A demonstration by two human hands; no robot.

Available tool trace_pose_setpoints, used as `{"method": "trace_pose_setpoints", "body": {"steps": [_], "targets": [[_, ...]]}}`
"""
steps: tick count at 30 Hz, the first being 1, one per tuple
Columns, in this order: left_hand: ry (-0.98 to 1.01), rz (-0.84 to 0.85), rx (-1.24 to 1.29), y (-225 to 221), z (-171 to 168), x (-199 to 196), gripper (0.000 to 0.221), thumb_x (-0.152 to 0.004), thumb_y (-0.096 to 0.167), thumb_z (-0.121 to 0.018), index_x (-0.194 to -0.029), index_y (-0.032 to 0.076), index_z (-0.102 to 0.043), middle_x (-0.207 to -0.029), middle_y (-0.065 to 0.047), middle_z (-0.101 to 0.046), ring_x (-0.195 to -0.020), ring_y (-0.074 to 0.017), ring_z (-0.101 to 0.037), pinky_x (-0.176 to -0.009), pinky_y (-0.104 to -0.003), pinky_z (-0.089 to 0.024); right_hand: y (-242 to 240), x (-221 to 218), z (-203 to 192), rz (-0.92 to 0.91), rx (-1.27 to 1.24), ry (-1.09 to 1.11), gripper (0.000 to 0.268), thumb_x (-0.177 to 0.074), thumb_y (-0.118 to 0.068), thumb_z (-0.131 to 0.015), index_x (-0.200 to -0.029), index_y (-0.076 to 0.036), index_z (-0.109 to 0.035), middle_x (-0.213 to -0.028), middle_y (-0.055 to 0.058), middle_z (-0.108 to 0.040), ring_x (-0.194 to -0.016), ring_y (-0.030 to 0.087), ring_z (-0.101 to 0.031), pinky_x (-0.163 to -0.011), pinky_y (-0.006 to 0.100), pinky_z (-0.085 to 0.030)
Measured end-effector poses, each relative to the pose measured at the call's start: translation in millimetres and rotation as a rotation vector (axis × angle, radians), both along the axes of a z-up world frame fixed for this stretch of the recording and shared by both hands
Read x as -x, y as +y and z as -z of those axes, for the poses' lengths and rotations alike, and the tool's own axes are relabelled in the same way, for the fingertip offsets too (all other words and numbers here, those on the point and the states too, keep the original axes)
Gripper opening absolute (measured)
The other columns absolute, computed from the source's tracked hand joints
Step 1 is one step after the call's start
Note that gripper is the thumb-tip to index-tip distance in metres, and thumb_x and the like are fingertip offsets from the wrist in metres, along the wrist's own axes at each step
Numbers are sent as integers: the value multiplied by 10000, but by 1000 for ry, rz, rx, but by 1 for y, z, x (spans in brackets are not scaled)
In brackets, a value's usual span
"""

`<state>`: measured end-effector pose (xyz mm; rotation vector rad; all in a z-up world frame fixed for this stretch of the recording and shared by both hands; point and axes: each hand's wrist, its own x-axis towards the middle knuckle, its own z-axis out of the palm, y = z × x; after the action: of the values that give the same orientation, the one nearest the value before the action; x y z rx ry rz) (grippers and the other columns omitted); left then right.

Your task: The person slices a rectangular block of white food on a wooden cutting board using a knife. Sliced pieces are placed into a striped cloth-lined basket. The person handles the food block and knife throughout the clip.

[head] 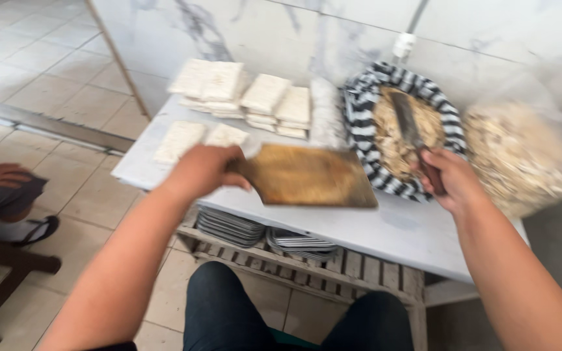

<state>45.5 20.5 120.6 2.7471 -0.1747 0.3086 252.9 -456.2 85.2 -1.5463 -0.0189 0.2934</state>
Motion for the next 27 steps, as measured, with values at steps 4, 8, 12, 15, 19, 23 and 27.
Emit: {"method": "trace_pose_setpoints", "body": {"steps": [4,8,12,15,19,23,27], "targets": [[2,-7,148,-1,40,23,562,-624,504,-874,-1006,126,-711,-878,-116,-757,-867,-348,-722,-754,-455,-549,2,28,9,-10,-64,-82,220,-1032,-189,-584,-1200,-61,-522,-933,139,-659,-548,174,-526,-457,282,-417],[-97,-12,84,-6,69,29,578,-629,513,-869,-1000,102,-704,-868,-113,-744,-862,-359,-704,-759,-463,-531,6,63,33,-87,-235,-142,245,-1039,-167,-560,-1257,-72,-502,-985,166,-626,-615,184,-532,-475,287,-407],[-143,31,46,-6,87,19,567,-658,529,-845,-990,95,-692,-885,-93,-722,-910,-337,-685,-813,-453,-497,18,94,70,-142,-398,-151,268,-1009,-145,-578,-1260,-99,-495,-980,194,-640,-611,180,-536,-460,272,-402],[-211,29,47,-7,98,14,583,-638,524,-832,-1013,100,-689,-910,-86,-695,-946,-317,-663,-873,-433,-467,31,108,98,-129,-389,-155,272,-993,-117,-590,-1244,-66,-500,-969,199,-635,-614,176,-534,-463,278,-405],[-260,41,84,-6,110,6,581,-642,515,-830,-1048,118,-703,-990,-69,-670,-1033,-294,-635,-942,-431,-439,39,113,120,-97,-347,-136,272,-985,-88,-591,-1243,-41,-519,-963,192,-631,-611,173,-534,-473,283,-414],[-284,31,95,-3,118,0,546,-677,474,-837,-1101,148,-727,-1040,-61,-649,-1076,-282,-600,-963,-435,-413,35,118,126,-130,-403,-137,298,-967,-62,-609,-1250,-58,-515,-970,189,-636,-612,173,-544,-472,285,-432],[-293,39,105,-8,123,-2,495,-771,401,-817,-1194,159,-729,-1087,-47,-650,-1125,-271,-584,-1018,-468,-358,34,121,128,-137,-429,-135,333,-949,-50,-631,-1258,-76,-511,-971,188,-646,-620,175,-564,-461,271,-438]]}}
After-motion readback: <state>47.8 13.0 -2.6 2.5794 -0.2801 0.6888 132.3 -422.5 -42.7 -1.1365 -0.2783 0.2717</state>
